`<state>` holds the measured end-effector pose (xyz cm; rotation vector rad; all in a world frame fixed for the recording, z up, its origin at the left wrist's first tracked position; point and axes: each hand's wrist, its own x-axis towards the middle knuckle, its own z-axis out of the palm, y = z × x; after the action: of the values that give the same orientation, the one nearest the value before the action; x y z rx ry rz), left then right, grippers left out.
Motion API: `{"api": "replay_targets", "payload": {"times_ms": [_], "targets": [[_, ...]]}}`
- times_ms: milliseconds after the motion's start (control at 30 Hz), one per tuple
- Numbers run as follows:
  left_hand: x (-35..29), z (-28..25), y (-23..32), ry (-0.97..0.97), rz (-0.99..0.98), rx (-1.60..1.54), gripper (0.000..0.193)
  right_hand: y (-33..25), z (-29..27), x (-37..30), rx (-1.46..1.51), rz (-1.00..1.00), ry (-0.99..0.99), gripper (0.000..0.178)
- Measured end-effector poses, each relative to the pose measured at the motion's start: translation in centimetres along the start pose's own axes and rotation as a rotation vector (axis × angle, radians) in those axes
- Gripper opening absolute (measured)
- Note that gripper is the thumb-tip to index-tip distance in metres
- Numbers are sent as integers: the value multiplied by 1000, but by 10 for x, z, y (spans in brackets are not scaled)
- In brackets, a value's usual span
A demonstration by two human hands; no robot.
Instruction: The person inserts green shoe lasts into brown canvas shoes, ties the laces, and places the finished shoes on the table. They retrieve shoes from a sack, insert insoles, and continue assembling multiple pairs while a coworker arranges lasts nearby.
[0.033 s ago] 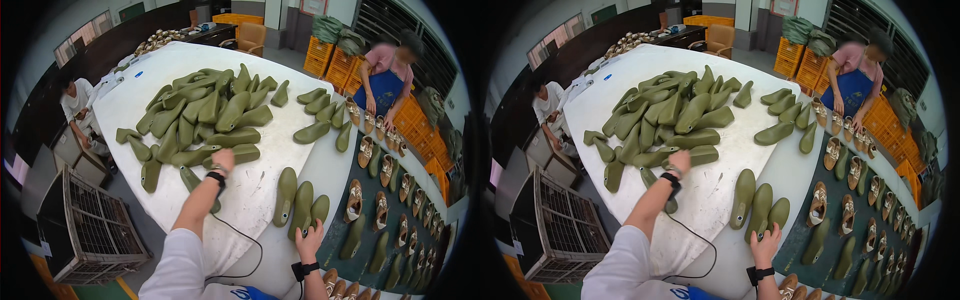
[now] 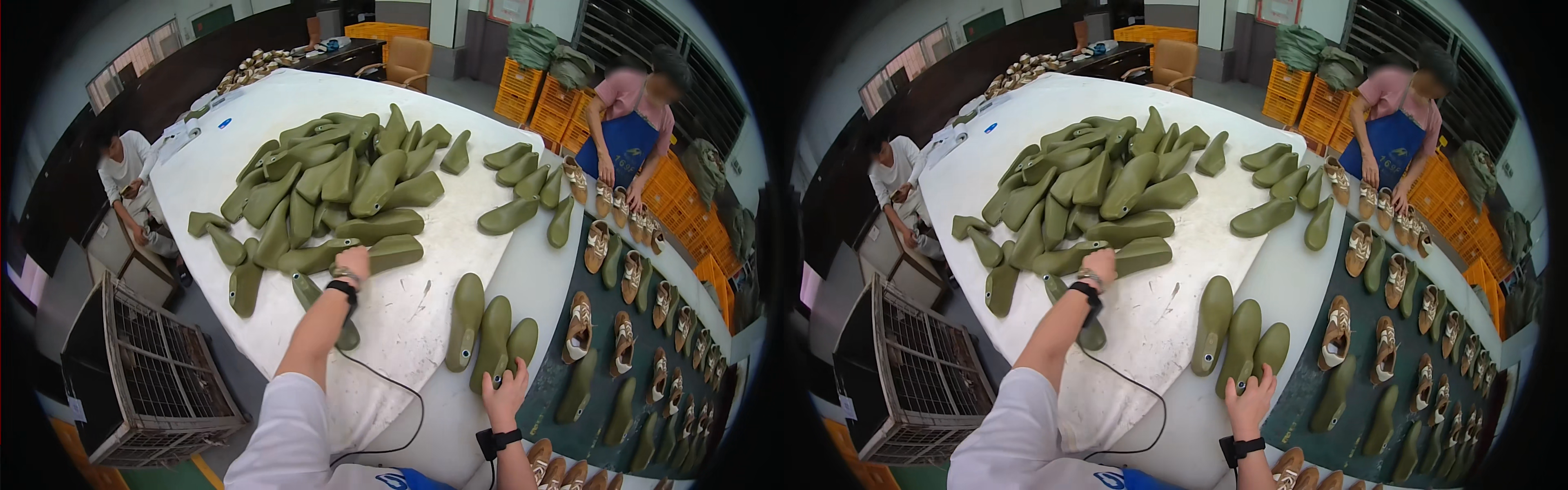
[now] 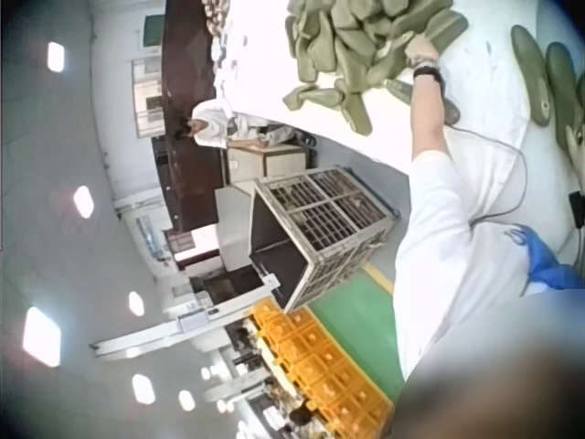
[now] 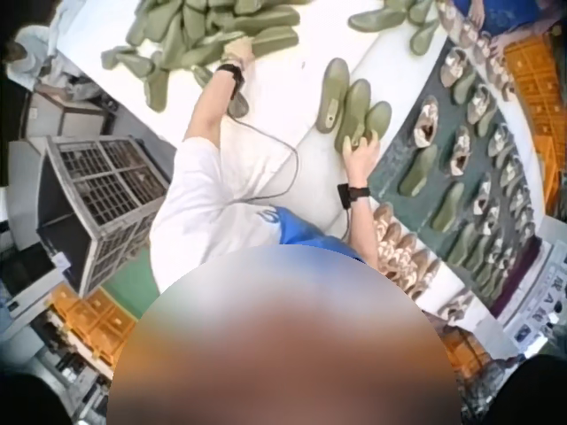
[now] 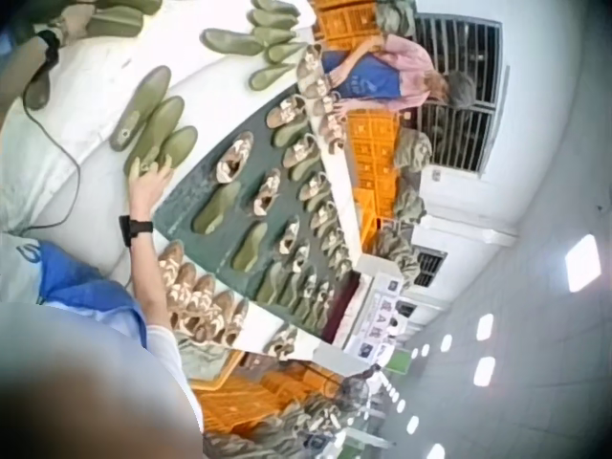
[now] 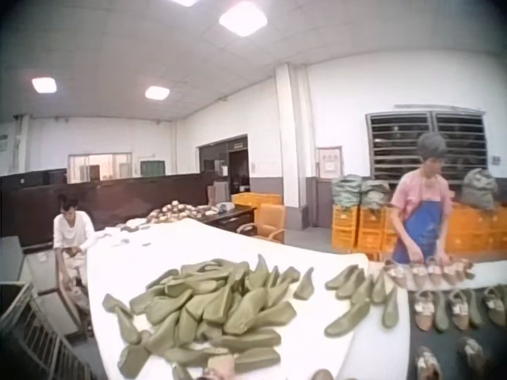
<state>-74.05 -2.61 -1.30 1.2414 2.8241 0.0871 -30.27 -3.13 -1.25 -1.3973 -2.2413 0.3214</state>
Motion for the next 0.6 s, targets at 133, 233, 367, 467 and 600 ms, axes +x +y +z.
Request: {"api": "replay_targets", "payload": {"times_ms": [133,233,367,467,600], "targets": [[4,-3,-31,-343,105,-215,61,-1,2,0,-4,0,4,36],[-8,-6,2,-404,102,-483,80,-1,2,1,2,4,7,35],[8,-7,81,-546,194,-1050,58,-2,2,3,-3,8,0,35],[56,-14,142,-135,391,-1244,53,-2,2,4,-7,2,-1,35],[98,-30,126,89,302,-558,35,-2,2,4,-6,0,4,34]]}}
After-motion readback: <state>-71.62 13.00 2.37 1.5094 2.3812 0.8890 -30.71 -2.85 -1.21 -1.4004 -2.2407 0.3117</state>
